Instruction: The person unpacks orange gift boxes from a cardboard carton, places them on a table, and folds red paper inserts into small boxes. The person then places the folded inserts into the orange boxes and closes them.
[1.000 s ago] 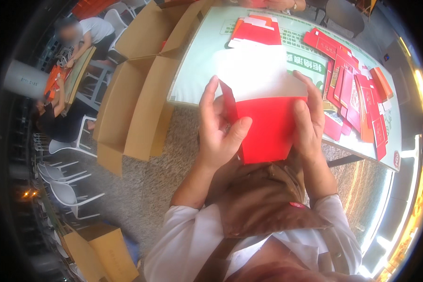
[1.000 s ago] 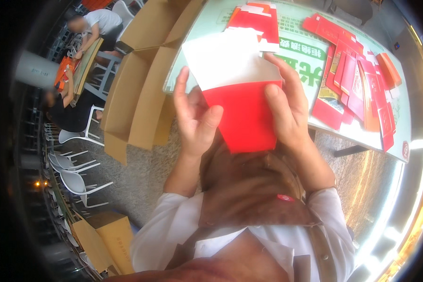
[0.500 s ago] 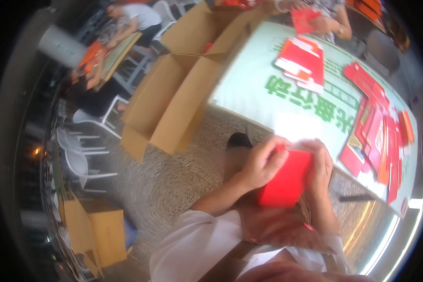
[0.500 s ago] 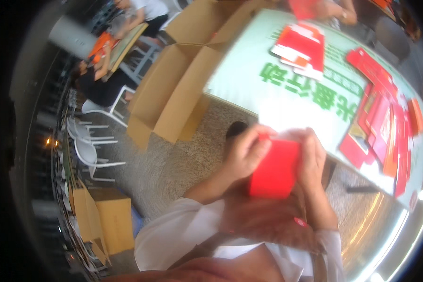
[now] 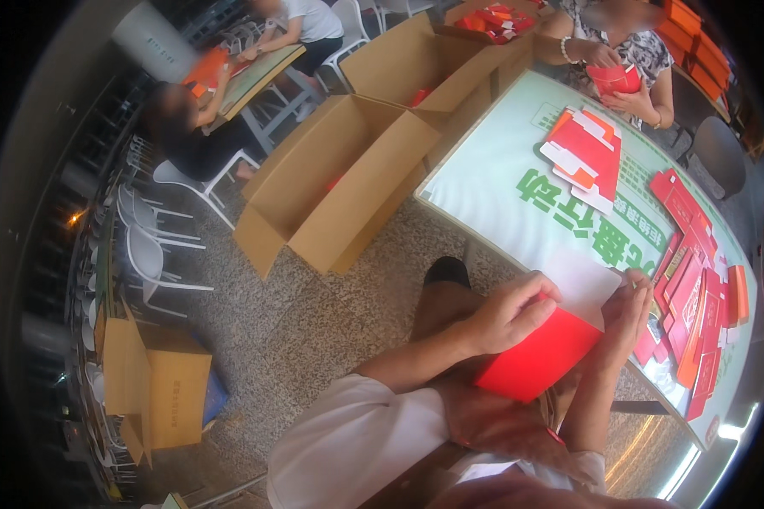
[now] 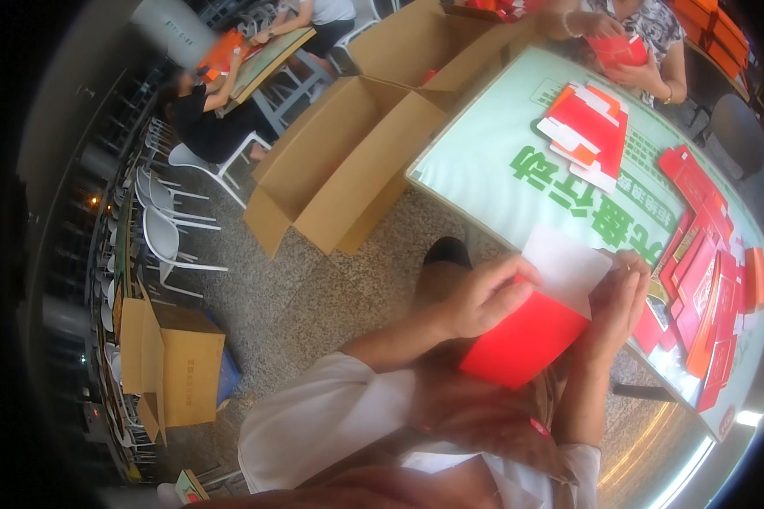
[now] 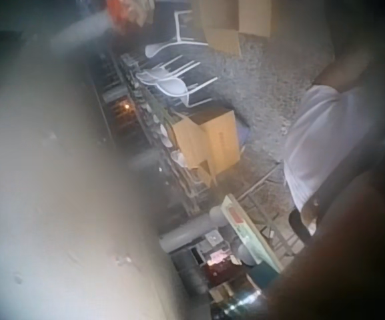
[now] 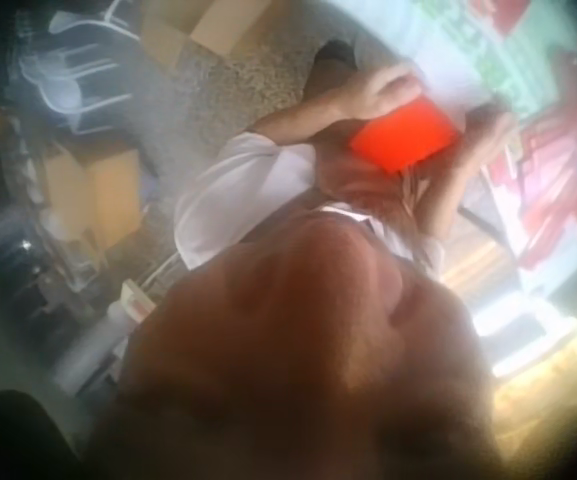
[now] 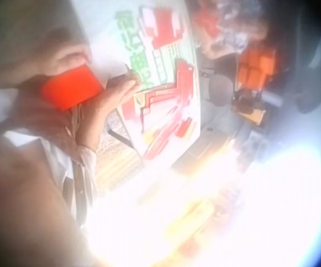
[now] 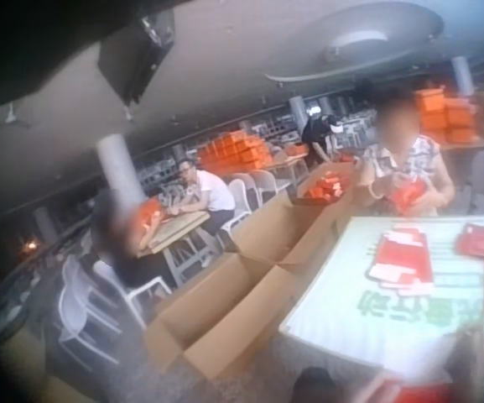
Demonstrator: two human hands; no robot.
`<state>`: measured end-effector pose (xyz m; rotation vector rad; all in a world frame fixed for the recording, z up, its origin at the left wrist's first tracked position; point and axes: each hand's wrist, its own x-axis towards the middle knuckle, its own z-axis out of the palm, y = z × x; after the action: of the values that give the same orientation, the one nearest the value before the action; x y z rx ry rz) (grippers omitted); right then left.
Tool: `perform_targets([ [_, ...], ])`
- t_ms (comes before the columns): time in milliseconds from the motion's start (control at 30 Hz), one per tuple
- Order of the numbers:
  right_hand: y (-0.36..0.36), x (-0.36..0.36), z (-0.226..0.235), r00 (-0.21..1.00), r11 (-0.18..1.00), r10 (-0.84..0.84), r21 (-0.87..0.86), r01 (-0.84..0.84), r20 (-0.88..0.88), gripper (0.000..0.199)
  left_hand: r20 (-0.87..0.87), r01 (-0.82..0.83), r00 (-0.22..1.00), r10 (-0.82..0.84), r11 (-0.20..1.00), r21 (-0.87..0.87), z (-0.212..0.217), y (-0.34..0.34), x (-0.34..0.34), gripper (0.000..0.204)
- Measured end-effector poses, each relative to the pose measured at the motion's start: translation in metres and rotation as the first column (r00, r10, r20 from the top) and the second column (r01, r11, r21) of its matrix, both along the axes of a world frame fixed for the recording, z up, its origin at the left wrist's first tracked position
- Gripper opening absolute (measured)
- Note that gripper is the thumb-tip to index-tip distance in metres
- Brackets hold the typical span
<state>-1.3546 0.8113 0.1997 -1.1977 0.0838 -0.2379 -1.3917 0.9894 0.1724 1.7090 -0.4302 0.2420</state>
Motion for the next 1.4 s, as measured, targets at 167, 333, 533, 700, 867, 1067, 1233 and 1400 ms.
perform_targets([
  [167,-0.02,0.01,-0.006,0.988,0.971,0.147,-0.182,-0.153,-0.046,0.033,-0.024,0.036,0.999,-0.036,0.999,-0.002,-0.003,-0.004,0.002,0.016],
  [333,-0.023,0.009,-0.004,0.932,0.908,0.357,-0.215,-0.361,-0.059,0.031,-0.057,0.028,0.998,-0.033,0.996,-0.088,-0.007,-0.001,0.005,0.026],
  [533,-0.03,0.005,-0.004,0.856,0.842,0.516,-0.202,-0.5,0.032,0.035,-0.085,0.07,0.993,-0.081,0.99,-0.122,-0.013,-0.002,0.004,0.023],
  [700,-0.037,0.003,-0.004,0.864,0.849,0.499,-0.157,-0.504,-0.073,0.027,-0.106,0.052,0.992,-0.066,0.99,-0.13,-0.004,-0.01,0.005,0.026],
  [867,-0.038,0.0,0.003,0.844,0.808,0.519,-0.243,-0.536,-0.137,0.024,-0.056,-0.051,0.998,0.039,0.972,-0.228,-0.018,-0.022,0.004,0.038],
  [1067,-0.042,0.002,-0.002,0.823,0.782,0.54,-0.255,-0.568,-0.178,0.028,-0.091,0.04,0.993,-0.081,0.923,-0.383,-0.013,-0.023,0.003,0.041],
  [1233,-0.046,-0.002,-0.002,0.831,0.783,0.537,-0.28,-0.555,-0.148,0.027,-0.2,0.051,0.974,-0.105,0.965,-0.258,-0.007,-0.02,0.005,0.034],
  [1400,-0.051,-0.009,-0.012,0.855,0.755,0.483,-0.404,-0.516,-0.19,0.026,-0.186,-0.061,0.982,0.036,0.99,-0.131,-0.024,-0.027,0.006,0.023],
])
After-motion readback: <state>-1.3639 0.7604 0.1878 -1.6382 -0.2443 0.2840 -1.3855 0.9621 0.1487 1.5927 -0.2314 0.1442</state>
